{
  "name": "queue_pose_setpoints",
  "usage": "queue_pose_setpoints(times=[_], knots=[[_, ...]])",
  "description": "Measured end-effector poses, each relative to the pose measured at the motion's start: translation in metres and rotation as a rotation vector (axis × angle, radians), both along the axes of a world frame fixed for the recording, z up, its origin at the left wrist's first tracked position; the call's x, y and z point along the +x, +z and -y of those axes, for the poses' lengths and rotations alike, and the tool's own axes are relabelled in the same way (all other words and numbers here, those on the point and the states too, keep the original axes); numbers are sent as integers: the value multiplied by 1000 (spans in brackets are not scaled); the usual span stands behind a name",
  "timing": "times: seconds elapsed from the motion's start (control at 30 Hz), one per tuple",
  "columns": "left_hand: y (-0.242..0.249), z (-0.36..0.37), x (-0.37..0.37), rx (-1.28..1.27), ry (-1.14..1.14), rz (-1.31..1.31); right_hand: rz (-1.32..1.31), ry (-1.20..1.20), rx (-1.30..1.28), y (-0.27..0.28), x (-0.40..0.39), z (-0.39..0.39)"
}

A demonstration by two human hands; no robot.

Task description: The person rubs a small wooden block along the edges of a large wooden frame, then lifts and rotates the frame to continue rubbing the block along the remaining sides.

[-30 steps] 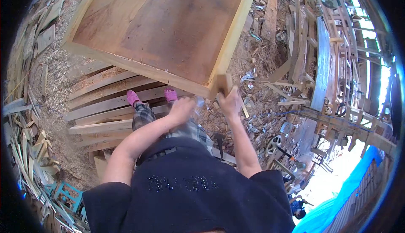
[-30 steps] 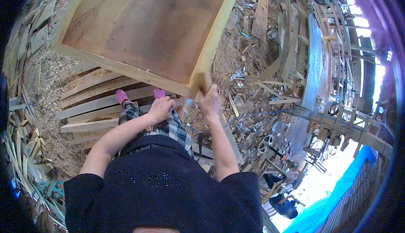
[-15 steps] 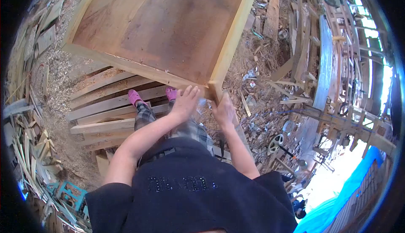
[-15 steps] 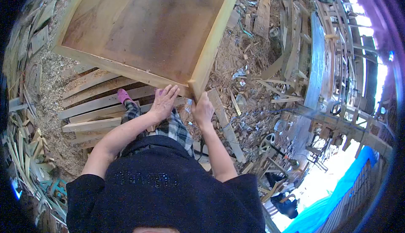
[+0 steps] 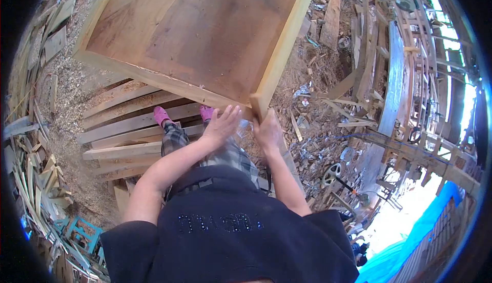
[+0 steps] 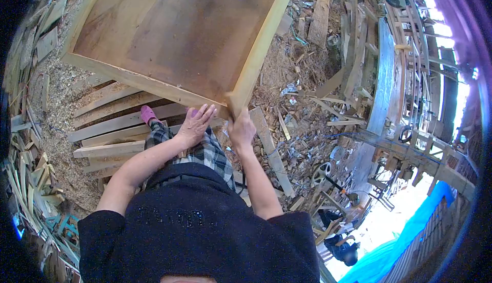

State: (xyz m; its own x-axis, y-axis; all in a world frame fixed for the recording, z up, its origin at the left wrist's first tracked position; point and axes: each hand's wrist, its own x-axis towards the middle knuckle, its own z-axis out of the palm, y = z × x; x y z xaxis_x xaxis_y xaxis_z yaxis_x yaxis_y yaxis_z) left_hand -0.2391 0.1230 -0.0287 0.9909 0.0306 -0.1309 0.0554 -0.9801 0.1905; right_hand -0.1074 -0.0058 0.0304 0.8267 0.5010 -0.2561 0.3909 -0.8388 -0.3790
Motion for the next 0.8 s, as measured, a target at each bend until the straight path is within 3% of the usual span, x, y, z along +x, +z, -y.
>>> queue_pose_setpoints(times=[0.17,0.23,0.37,0.43,0.57,0.67,0.8], knots=[[-3,2,-3,70,-13,80,57,2,39,-15,36,-35],[0,-1,-1,-48,9,65,72,16,52,-4,11,1],[-2,-1,-3,-32,-18,50,-18,4,-62,-7,-8,23],[4,-4,-2,-71,-25,-71,20,10,-32,-5,11,-14],[0,0,-4,-50,-27,-3,125,41,15,-32,39,-45],[4,1,2,-57,-29,-45,185,82,57,-21,10,-1],[-7,9,15,-48,-19,-24,-2,-26,-39,-8,-40,86]])
